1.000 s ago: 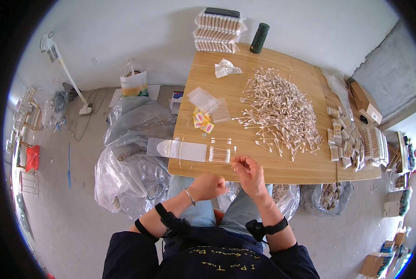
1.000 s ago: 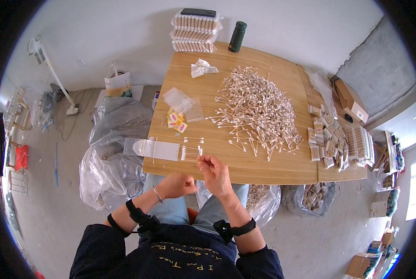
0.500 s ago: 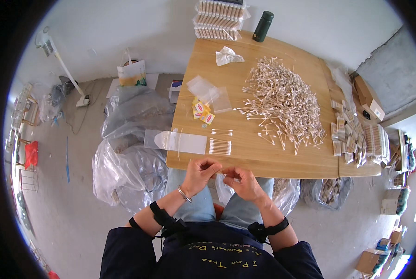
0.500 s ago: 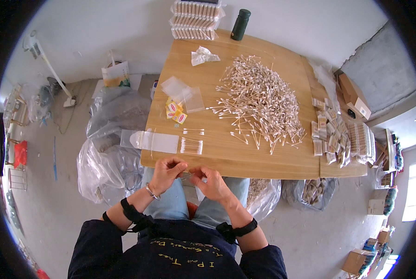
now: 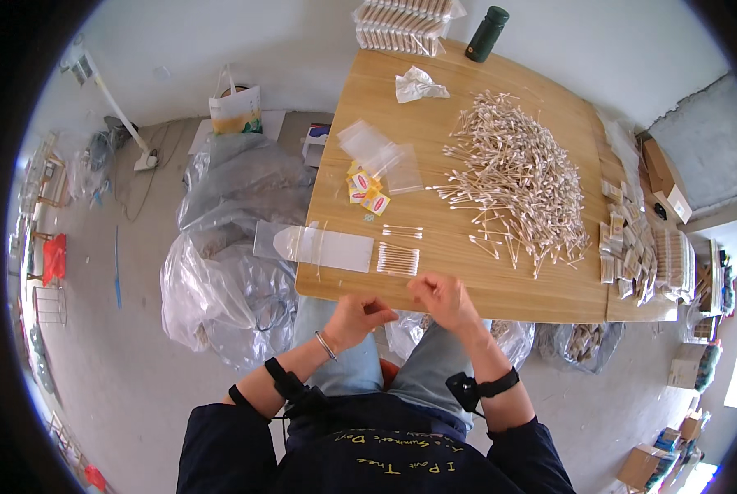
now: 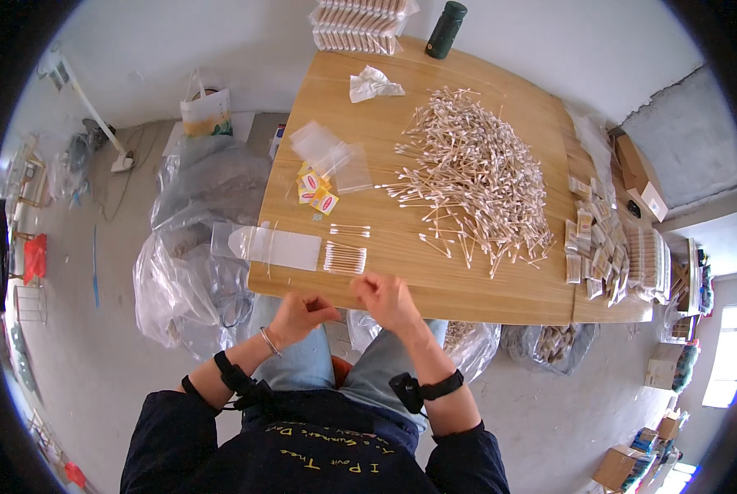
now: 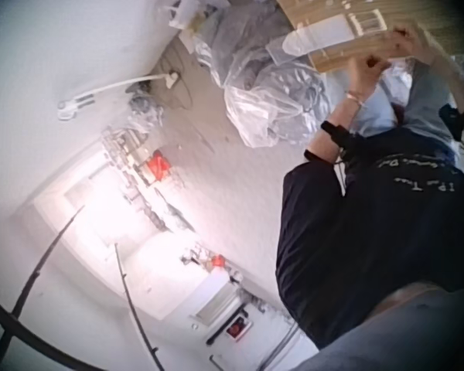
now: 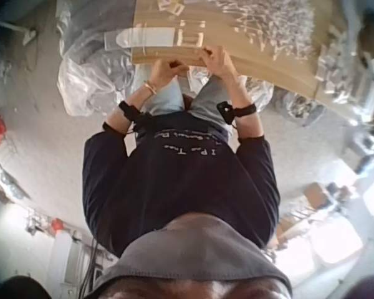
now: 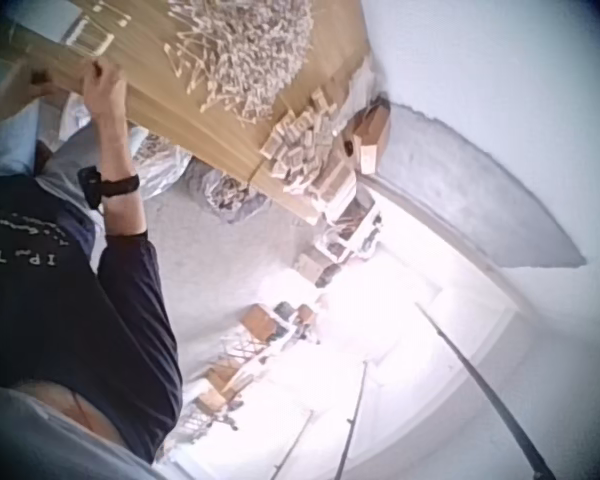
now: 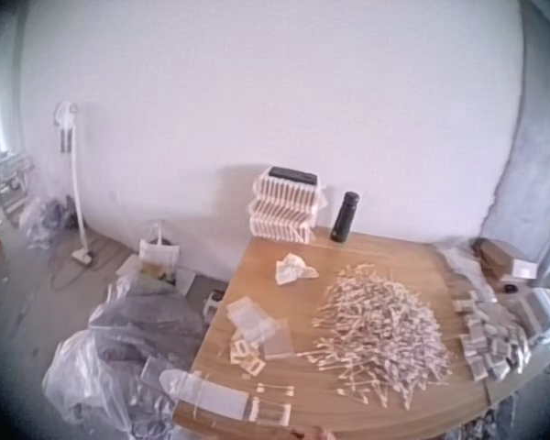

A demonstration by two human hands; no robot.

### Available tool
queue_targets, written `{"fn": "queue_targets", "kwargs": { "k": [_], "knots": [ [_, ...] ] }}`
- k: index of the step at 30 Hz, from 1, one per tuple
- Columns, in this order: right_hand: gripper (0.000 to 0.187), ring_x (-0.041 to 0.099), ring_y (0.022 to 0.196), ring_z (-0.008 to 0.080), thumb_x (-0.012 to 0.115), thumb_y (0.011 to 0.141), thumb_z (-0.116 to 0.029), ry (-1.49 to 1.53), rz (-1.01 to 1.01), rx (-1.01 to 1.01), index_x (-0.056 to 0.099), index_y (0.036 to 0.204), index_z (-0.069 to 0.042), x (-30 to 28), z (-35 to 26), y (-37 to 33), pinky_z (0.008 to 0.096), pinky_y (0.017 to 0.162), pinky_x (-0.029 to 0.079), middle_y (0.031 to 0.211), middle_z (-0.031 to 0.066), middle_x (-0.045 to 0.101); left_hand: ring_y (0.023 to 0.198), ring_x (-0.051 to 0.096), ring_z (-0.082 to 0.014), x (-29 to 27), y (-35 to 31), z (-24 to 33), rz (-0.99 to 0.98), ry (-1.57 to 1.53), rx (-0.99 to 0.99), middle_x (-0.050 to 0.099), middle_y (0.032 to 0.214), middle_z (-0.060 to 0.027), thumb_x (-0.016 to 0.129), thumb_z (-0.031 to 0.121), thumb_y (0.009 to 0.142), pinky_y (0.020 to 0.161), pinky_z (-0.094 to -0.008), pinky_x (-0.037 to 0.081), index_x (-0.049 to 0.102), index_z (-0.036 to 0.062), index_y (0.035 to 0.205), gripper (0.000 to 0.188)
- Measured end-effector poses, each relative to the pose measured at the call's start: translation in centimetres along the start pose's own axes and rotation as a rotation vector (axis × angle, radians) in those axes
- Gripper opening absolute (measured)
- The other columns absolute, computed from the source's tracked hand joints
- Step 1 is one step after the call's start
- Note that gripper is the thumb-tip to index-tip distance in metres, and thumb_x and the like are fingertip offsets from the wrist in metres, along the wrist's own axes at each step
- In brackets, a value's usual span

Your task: Packing a set of cotton swabs into a small plastic bag and sealing it.

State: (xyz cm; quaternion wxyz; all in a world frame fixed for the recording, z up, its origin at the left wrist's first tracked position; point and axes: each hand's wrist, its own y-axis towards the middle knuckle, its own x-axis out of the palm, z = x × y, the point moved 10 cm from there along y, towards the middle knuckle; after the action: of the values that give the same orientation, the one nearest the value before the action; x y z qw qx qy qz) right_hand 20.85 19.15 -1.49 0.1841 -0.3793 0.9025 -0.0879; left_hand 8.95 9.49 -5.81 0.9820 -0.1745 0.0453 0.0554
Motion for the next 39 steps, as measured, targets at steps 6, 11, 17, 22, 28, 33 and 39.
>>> {"fn": "queue_targets", "kwargs": {
  "k": [6,11,17,22,28,33,39],
  "knots": [
    [0.008,0.056,0.091,0.0287,0.064,0.082,-0.015,-0.676,0.337,-0.358,0.070,0.083,-0.010,-2.9,-4.4,4.5,0.0395,0.083,0.045,0.090,0.0060,0.063,0.080,0.058,-0.0205,-3.5,1.3,7.4,0.316,0.432,0.390,0.063,0.086,-0.0085,0.076,0.013,0.077,0.071,-0.0319,0.048,0.065,0.0057,0.103,0.029],
    [0.007,0.053,0.097,0.0276,0.064,0.080,-0.015,-0.729,0.338,-0.328,0.070,0.081,-0.012,-2.6,-3.9,7.2,0.0400,0.085,0.043,0.092,0.0048,0.058,0.104,0.050,-0.0321,-3.3,3.3,9.2,0.440,0.657,0.561,0.056,0.110,-0.0097,0.075,0.015,0.075,0.087,-0.0402,0.043,0.061,0.0106,0.111,0.039],
    [0.006,0.052,0.099,0.0270,0.061,0.076,-0.012,-0.827,0.274,-0.293,0.067,0.075,-0.012,-2.0,-3.3,8.8,0.0394,0.086,0.042,0.092,0.0058,0.059,0.108,0.048,-0.0311,-2.0,5.0,7.1,0.397,0.779,0.497,0.053,0.116,-0.0076,0.073,0.020,0.078,0.091,-0.0439,0.039,0.061,0.0147,0.108,0.033],
    [0.011,0.052,0.100,0.0286,0.056,0.079,-0.013,-0.988,0.153,-0.344,0.065,0.080,-0.006,-0.6,-4.1,9.4,0.0408,0.085,0.044,0.095,0.0106,0.059,0.106,0.049,-0.0309,-2.2,4.9,6.8,0.399,0.783,0.516,0.053,0.115,-0.0072,0.072,0.020,0.078,0.090,-0.0444,0.039,0.061,0.0152,0.107,0.031],
    [0.009,0.052,0.101,0.0300,0.060,0.077,-0.011,-1.044,0.109,-0.492,0.061,0.082,-0.004,0.3,-4.9,8.9,0.0406,0.085,0.045,0.096,0.0124,0.059,0.105,0.050,-0.0309,-1.8,4.7,7.2,0.412,0.803,0.543,0.054,0.115,-0.0083,0.073,0.020,0.078,0.091,-0.0438,0.039,0.061,0.0136,0.107,0.032],
    [0.013,0.058,0.082,0.0210,0.062,0.080,-0.005,-0.474,0.202,-0.323,0.061,0.093,-0.001,-3.8,-4.8,6.9,0.0324,0.075,0.048,0.085,0.0097,0.061,0.105,0.049,-0.0326,-2.8,4.4,7.2,0.461,0.624,0.551,0.054,0.115,-0.0104,0.071,0.015,0.080,0.093,-0.0441,0.040,0.060,0.0109,0.108,0.031],
    [0.012,0.058,0.071,0.0093,0.063,0.088,-0.005,0.575,0.211,-0.075,0.063,0.099,0.000,-5.0,-1.7,3.8,0.0218,0.067,0.047,0.083,0.0017,0.062,0.098,0.058,-0.0294,-2.0,2.7,10.4,0.414,0.445,0.643,0.062,0.105,-0.0128,0.075,0.013,0.077,0.086,-0.0376,0.047,0.063,0.0066,0.110,0.036]
  ]
}}
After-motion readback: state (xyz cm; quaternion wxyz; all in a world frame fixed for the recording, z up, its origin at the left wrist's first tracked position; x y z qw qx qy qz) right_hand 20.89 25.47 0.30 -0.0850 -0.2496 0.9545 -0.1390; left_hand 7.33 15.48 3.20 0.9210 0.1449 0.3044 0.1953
